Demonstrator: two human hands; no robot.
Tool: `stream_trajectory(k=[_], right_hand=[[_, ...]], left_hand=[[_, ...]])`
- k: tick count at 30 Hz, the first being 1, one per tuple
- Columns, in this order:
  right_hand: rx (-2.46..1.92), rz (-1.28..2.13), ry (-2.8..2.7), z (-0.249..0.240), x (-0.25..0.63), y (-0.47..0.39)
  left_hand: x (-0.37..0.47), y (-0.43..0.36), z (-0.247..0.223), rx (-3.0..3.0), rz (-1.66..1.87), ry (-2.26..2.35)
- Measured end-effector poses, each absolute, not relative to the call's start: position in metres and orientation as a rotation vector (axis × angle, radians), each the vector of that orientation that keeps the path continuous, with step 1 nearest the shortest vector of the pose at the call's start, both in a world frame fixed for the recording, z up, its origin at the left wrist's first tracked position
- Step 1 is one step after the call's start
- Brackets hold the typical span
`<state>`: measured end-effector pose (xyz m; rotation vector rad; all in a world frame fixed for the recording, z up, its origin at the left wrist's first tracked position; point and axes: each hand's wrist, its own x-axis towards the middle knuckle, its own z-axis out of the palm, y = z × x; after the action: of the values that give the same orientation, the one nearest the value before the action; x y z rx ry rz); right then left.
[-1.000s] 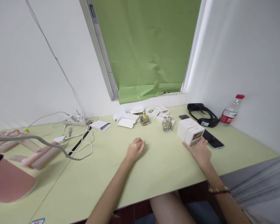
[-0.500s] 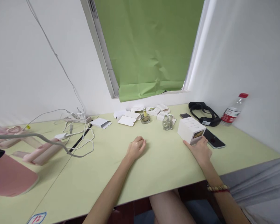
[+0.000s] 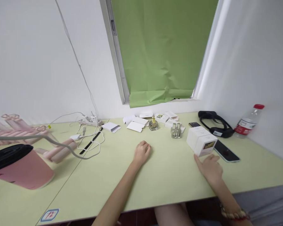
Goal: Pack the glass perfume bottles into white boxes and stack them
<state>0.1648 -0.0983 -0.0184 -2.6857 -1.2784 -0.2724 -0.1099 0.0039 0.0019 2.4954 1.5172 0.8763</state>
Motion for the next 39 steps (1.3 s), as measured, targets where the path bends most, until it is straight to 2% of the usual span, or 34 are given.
stream_trajectory(k=[5, 11, 22, 28, 32, 39], right_hand=[[-2.621, -0.409, -1.621, -0.018, 0.117, -0.112], [-2.605, -0.196, -1.777, -0.026, 0.054, -0.093], [-1.855, 0.093, -1.689, -0.032, -0.004, 0.0], [-2.03, -0.183, -1.706, -0.031, -0.002, 0.01], [-2.114, -0.205, -1.846, -0.024, -0.003, 0.009], [-2.148, -0.227, -1.875, -0.02, 0.001, 0.01]], left_hand=[[-0.111, 0.005, -0.002, 2.435, 0.849, 1.58], [-0.112, 0.004, -0.005, 2.436, 0.814, 1.581], [-0.112, 0.007, -0.019, 2.372, 0.853, 1.878], [-0.111, 0.024, -0.023, 2.354, 0.871, 1.937], [-0.106, 0.047, -0.016, 2.42, 1.059, 1.89], [-0.095, 0.09, -0.009, 2.563, 0.95, 1.865]])
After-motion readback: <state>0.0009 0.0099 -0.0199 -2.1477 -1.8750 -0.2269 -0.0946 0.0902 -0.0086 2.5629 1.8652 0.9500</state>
